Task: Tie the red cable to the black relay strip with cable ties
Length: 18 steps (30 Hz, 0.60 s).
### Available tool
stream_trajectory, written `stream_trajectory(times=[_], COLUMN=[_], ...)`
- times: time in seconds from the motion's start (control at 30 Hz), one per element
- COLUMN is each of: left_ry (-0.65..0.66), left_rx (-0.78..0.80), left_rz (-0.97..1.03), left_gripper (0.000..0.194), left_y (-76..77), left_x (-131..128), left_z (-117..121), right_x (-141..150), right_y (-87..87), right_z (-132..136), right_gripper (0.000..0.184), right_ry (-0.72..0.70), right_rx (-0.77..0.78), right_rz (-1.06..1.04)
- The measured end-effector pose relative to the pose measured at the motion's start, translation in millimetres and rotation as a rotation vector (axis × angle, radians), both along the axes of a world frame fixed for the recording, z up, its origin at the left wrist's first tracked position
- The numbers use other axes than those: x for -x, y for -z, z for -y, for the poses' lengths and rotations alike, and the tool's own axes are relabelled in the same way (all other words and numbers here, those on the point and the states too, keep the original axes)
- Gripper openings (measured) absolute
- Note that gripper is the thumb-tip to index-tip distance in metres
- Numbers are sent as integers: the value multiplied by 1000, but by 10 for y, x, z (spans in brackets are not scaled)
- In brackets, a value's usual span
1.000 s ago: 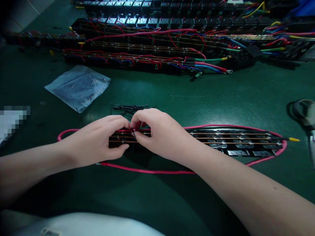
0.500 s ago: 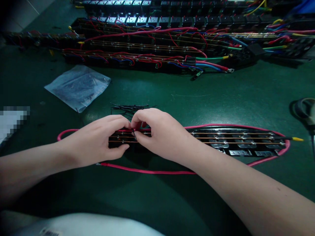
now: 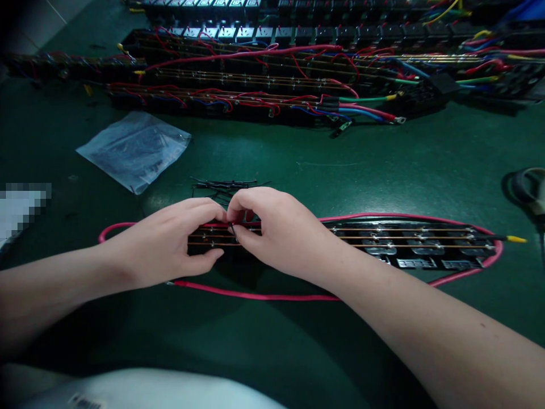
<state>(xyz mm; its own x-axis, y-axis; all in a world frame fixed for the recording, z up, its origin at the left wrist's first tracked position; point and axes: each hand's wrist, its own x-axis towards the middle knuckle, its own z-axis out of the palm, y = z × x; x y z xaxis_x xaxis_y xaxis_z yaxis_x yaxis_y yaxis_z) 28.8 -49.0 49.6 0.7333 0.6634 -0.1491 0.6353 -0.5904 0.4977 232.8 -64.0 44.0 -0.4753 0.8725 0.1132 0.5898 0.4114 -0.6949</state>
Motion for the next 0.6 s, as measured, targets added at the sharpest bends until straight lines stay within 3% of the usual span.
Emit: stream_trajectory(times=[0.6], left_ry=[-6], left_rx=[-33], left_rz=[7], left_gripper=[24], left_y=[21], left_x=[13], left_z=[3], right_x=[-4], right_y=[7], right_z=[3], right_gripper=[5], right_ry=[10], right_rx=[-29], right_rz=[-32])
